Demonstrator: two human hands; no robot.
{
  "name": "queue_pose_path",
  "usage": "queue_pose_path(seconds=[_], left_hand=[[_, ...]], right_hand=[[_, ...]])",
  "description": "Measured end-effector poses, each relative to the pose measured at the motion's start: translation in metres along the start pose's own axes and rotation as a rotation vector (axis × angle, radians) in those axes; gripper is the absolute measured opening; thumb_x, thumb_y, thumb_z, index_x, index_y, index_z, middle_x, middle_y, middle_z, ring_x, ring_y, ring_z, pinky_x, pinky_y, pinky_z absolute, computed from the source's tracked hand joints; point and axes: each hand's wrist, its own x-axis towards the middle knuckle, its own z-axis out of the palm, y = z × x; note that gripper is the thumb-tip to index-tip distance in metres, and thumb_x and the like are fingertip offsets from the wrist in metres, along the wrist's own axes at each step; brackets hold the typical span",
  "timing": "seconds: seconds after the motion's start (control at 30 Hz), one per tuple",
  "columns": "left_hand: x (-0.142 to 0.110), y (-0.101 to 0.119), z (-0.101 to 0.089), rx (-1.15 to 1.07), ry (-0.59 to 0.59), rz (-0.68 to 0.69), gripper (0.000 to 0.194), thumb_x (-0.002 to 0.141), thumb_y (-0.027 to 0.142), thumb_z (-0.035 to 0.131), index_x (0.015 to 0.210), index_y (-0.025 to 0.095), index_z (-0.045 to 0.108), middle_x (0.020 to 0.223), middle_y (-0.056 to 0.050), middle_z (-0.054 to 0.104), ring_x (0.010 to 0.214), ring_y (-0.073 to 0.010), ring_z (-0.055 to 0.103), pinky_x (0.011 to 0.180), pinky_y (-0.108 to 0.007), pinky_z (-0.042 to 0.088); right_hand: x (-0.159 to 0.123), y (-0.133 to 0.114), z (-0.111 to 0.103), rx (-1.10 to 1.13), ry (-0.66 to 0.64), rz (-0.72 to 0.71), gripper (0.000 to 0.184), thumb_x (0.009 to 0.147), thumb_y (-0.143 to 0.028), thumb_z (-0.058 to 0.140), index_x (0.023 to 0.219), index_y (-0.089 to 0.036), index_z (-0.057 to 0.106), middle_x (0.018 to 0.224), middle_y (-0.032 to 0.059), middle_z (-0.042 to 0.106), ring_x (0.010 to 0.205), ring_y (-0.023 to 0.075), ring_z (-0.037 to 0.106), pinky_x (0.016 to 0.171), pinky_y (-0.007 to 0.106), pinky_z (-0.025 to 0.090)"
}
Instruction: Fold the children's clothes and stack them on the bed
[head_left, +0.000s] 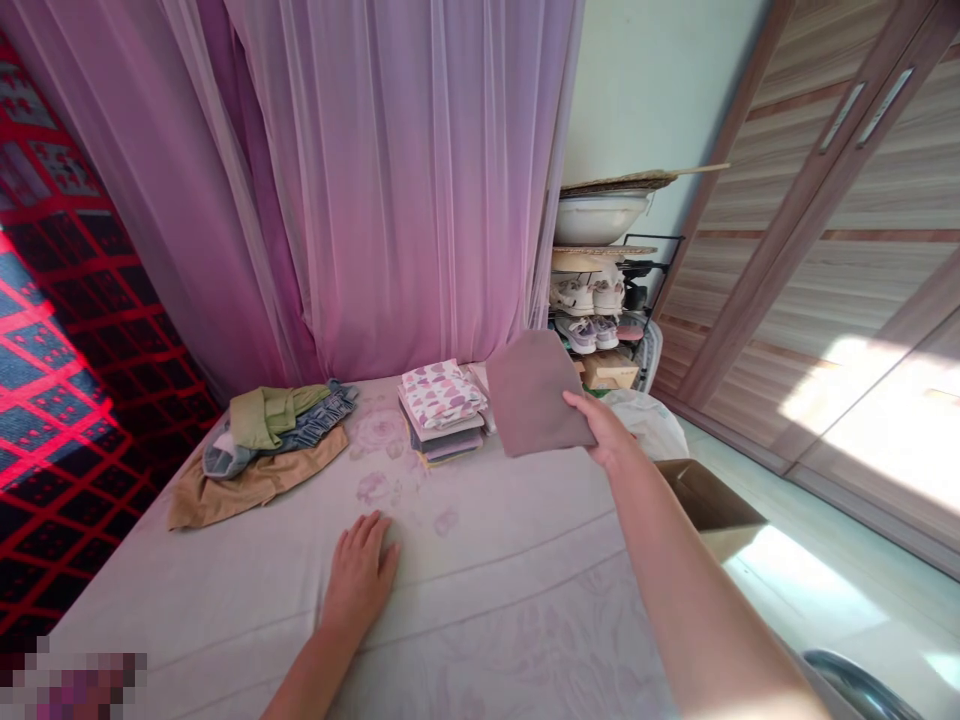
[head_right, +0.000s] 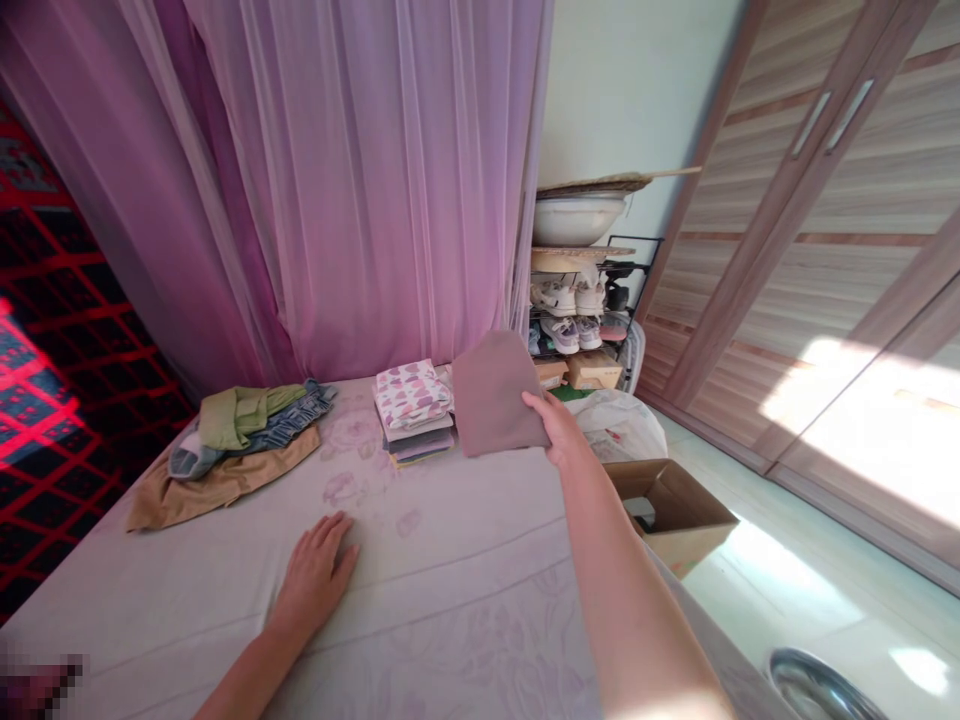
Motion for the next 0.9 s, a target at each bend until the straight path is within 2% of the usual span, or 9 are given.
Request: queue_pose_path(seconds=[0.13, 0.33, 0.43, 0.5, 0.57, 0.63, 0.73, 0.8, 0.9], left_hand=[[-0.006, -0.004, 0.009, 0.178, -0.001, 0.044, 0.038, 0.089, 0.033, 0.042, 0.119, 0.022, 0.063, 0.133, -0.011, 0.059, 0.128, -0.0304, 0.047, 0.108, -0.053, 0.033], [-0.007, -0.014, 0.022, 0.256, 0.05, 0.095, 0.038, 0.089, 0.035, 0.042, 0.118, 0.024, 0.064, 0.132, -0.009, 0.06, 0.126, -0.0283, 0.05, 0.106, -0.051, 0.037], [-0.008, -0.021, 0.026, 0.293, 0.077, 0.132, 0.037, 0.09, 0.036, 0.042, 0.118, 0.026, 0.064, 0.131, -0.007, 0.061, 0.125, -0.0272, 0.051, 0.104, -0.049, 0.039], [-0.009, -0.024, 0.027, 0.311, 0.089, 0.152, 0.037, 0.09, 0.036, 0.042, 0.119, 0.026, 0.064, 0.131, -0.006, 0.061, 0.124, -0.0265, 0.052, 0.104, -0.049, 0.04], [-0.009, -0.024, 0.028, 0.322, 0.098, 0.162, 0.037, 0.09, 0.035, 0.042, 0.119, 0.026, 0.063, 0.131, -0.006, 0.061, 0.124, -0.0262, 0.052, 0.103, -0.048, 0.04], [-0.01, -0.024, 0.028, 0.326, 0.105, 0.166, 0.037, 0.09, 0.035, 0.042, 0.119, 0.026, 0.063, 0.131, -0.006, 0.061, 0.124, -0.0259, 0.052, 0.103, -0.047, 0.04], [-0.01, -0.023, 0.027, 0.326, 0.107, 0.167, 0.036, 0.091, 0.034, 0.042, 0.119, 0.026, 0.063, 0.131, -0.006, 0.061, 0.124, -0.0259, 0.051, 0.103, -0.048, 0.04], [-0.01, -0.023, 0.027, 0.322, 0.105, 0.169, 0.037, 0.091, 0.034, 0.041, 0.119, 0.026, 0.063, 0.131, -0.006, 0.061, 0.124, -0.0262, 0.051, 0.103, -0.048, 0.04], [-0.01, -0.022, 0.027, 0.314, 0.108, 0.169, 0.037, 0.091, 0.034, 0.041, 0.119, 0.025, 0.063, 0.131, -0.006, 0.061, 0.124, -0.0264, 0.051, 0.104, -0.048, 0.039]], right_hand=[[0.053, -0.013, 0.019, 0.015, 0.053, 0.084, 0.022, 0.083, -0.032, 0.06, 0.101, -0.02, 0.061, 0.079, 0.0051, 0.072, 0.071, 0.02, 0.067, 0.064, 0.035, 0.058], [0.113, -0.014, 0.042, -0.336, 0.046, 0.0, 0.023, 0.084, -0.035, 0.058, 0.096, -0.017, 0.064, 0.076, 0.0077, 0.071, 0.069, 0.0205, 0.066, 0.064, 0.036, 0.057], [0.132, -0.006, 0.05, -0.431, 0.119, -0.054, 0.023, 0.079, -0.031, 0.063, 0.097, -0.017, 0.066, 0.089, 0.0108, 0.072, 0.085, 0.0239, 0.067, 0.075, 0.039, 0.056], [0.136, 0.003, 0.055, -0.514, 0.213, -0.122, 0.031, 0.076, -0.029, 0.065, 0.104, -0.017, 0.066, 0.11, 0.0142, 0.068, 0.107, 0.0288, 0.06, 0.091, 0.044, 0.05], [0.132, 0.016, 0.061, -0.583, 0.304, -0.221, 0.04, 0.077, -0.028, 0.062, 0.116, -0.019, 0.063, 0.134, 0.0144, 0.055, 0.129, 0.0322, 0.043, 0.107, 0.049, 0.034], [0.123, 0.03, 0.067, -0.775, 0.326, -0.441, 0.043, 0.082, -0.026, 0.055, 0.125, -0.022, 0.059, 0.146, 0.0105, 0.044, 0.138, 0.0316, 0.029, 0.113, 0.053, 0.018], [0.108, 0.048, 0.075, -1.283, 0.131, -0.8, 0.041, 0.087, -0.019, 0.042, 0.123, -0.028, 0.061, 0.141, 0.0044, 0.051, 0.136, 0.0267, 0.034, 0.114, 0.055, 0.01], [0.102, 0.053, 0.075, -1.514, -0.013, -0.843, 0.044, 0.087, -0.017, 0.039, 0.123, -0.029, 0.061, 0.137, 0.0029, 0.056, 0.132, 0.0241, 0.04, 0.113, 0.054, 0.013], [0.1, 0.053, 0.069, -1.659, -0.087, -0.821, 0.053, 0.082, -0.018, 0.046, 0.135, -0.027, 0.052, 0.145, 0.0049, 0.046, 0.134, 0.0248, 0.038, 0.111, 0.053, 0.018]])
